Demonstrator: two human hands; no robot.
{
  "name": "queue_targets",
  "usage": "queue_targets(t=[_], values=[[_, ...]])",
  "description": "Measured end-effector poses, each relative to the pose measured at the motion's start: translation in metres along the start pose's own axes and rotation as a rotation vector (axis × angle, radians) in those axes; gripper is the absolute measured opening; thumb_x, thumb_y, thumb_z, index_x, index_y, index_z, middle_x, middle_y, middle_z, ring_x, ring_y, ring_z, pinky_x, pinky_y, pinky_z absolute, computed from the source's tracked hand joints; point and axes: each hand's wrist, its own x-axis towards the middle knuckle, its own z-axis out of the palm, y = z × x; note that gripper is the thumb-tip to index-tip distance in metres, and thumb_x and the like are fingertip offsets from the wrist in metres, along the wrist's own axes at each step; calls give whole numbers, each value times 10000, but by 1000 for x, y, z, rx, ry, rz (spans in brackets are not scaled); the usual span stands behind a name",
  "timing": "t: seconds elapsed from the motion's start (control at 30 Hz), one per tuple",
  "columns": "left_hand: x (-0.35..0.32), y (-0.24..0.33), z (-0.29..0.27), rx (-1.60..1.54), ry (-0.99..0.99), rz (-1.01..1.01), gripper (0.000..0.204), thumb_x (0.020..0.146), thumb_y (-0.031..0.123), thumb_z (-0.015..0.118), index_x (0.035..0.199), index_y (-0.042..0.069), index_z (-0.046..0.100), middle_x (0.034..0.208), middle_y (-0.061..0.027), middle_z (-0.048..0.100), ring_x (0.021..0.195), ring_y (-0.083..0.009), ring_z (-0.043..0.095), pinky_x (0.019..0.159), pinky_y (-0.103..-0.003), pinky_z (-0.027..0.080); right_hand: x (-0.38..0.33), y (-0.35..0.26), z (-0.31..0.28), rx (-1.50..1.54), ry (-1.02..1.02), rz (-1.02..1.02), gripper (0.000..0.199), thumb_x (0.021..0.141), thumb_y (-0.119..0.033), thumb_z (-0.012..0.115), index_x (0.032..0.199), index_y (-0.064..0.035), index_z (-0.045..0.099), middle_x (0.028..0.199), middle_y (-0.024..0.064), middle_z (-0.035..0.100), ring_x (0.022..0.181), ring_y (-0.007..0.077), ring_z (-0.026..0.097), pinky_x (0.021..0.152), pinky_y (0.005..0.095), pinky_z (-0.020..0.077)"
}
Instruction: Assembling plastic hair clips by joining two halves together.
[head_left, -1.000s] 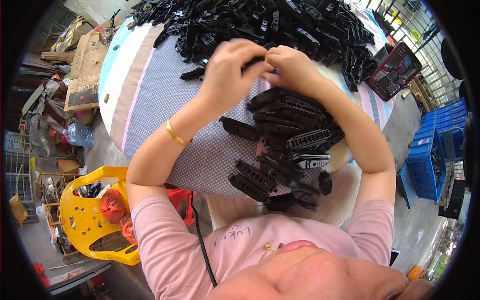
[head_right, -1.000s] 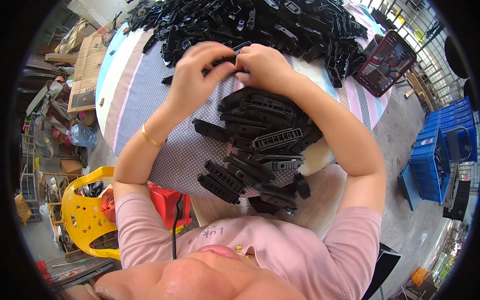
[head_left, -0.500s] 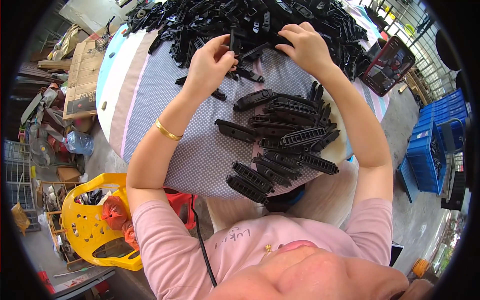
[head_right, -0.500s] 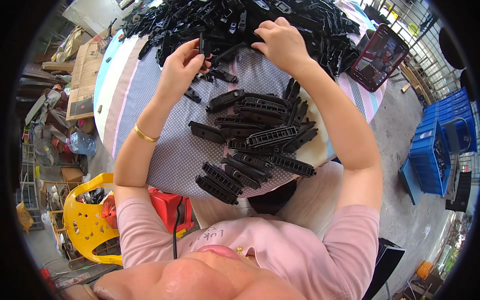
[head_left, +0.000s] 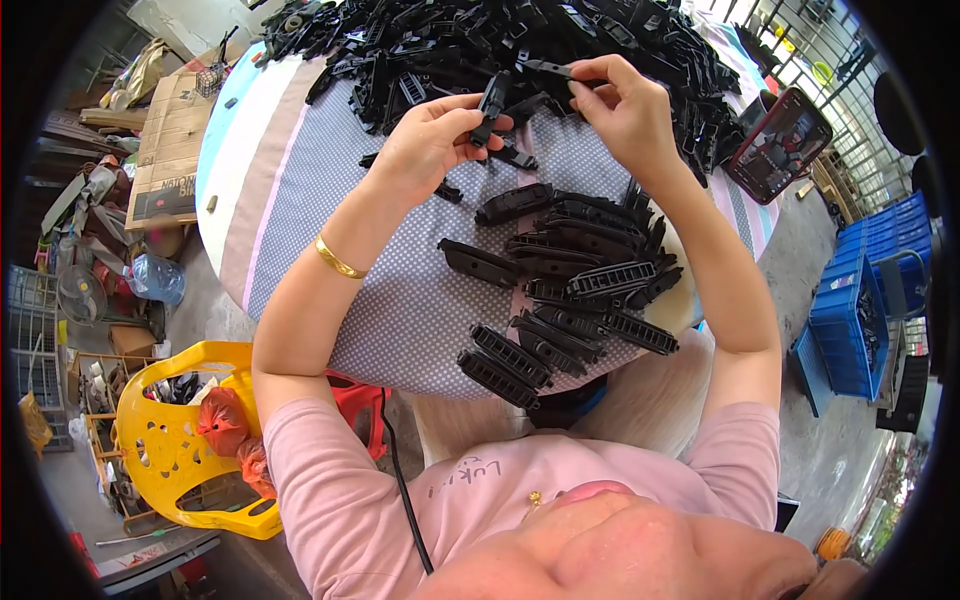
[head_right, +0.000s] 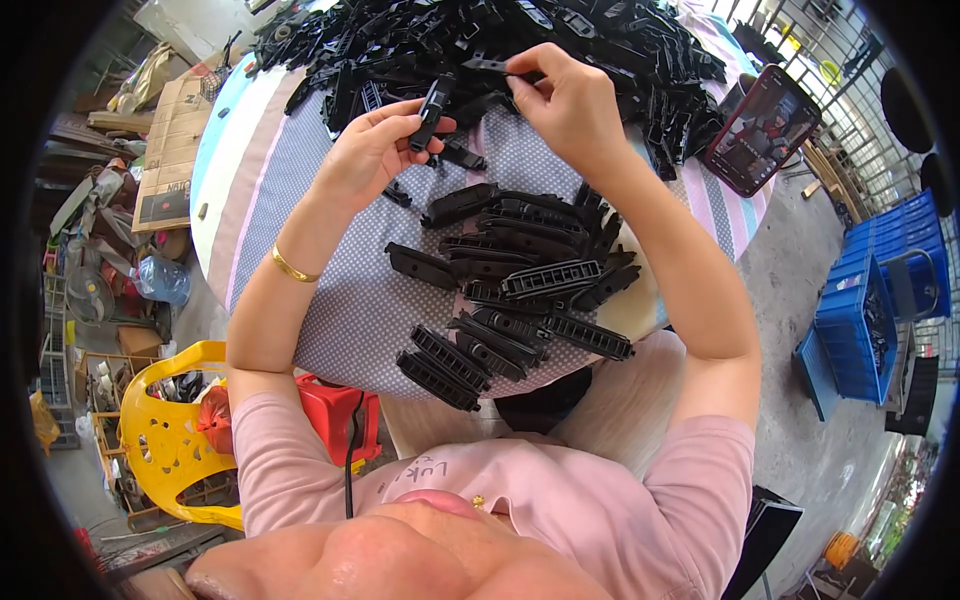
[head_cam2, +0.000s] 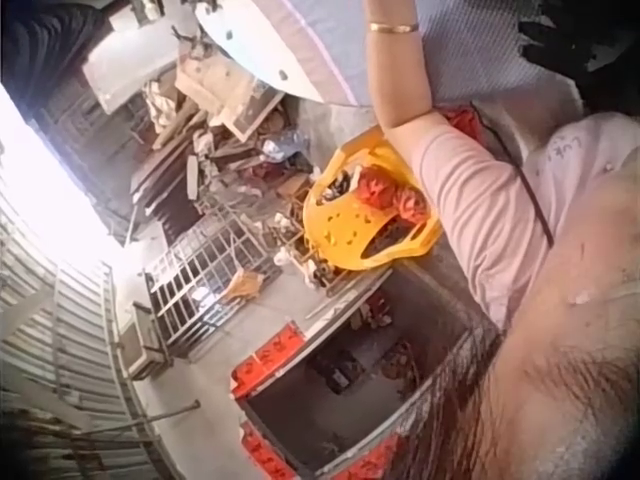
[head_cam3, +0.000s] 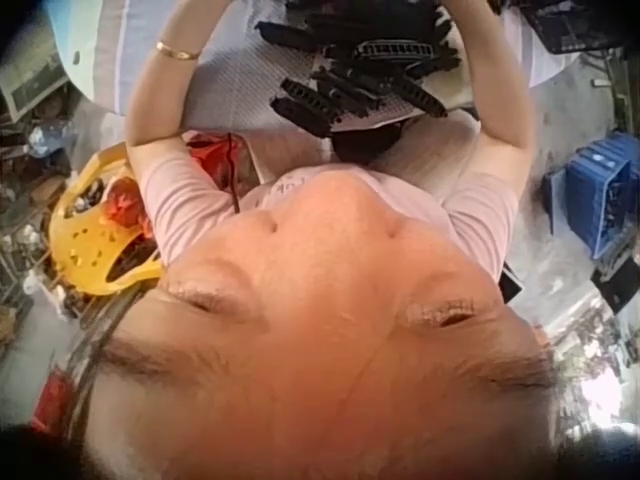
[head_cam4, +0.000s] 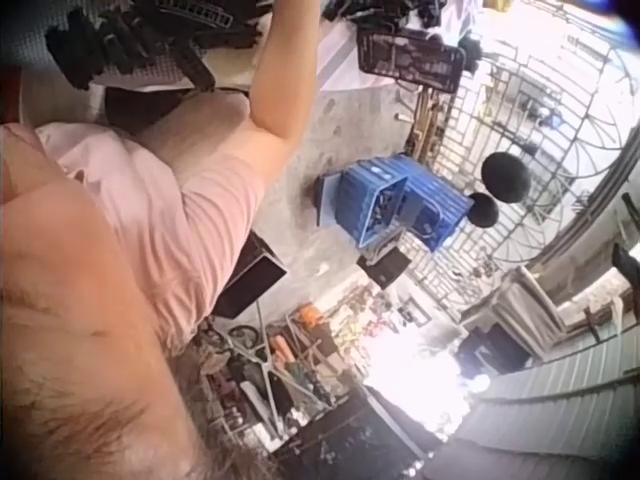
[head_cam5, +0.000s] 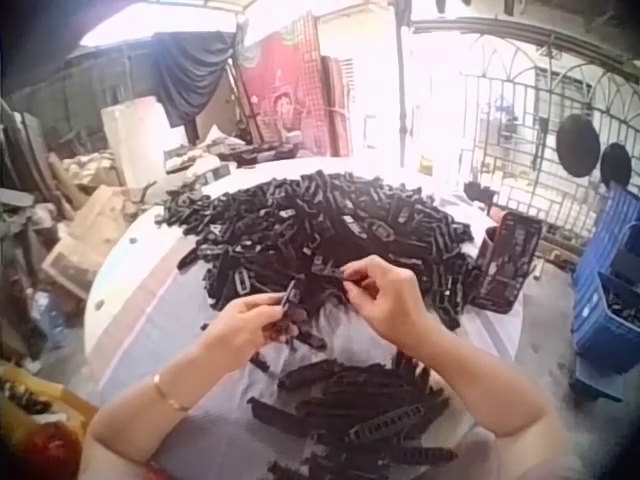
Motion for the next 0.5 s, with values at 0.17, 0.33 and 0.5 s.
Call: queue_targets(t=[0.17,0.33,0.5], values=[[4,-2,-8,-95,-185,-63,276,916,98,469,1138,-54,532,994,-180,629,743,-133,598,620,-212,495,-7,-17,7,153,-163,-325,80,765,48,638,839,18,630,1023,86,632,861,128,621,733,239,523],[5,-1,-11,4,-160,-144,253,927,130,460,1084,-41,561,972,-177,636,687,-99,569,587,-181,479,-9,-12,10,387,-266,-128,117,764,51,642,875,21,623,1014,91,624,890,144,617,788,255,512],[7,-2,-15,-7,-179,-182,274,941,210,468,1031,-22,583,945,-156,643,661,-83,551,582,-172,472,-7,-13,6,462,-266,-81,159,764,75,626,913,20,616,1016,95,623,928,161,610,836,279,500]])
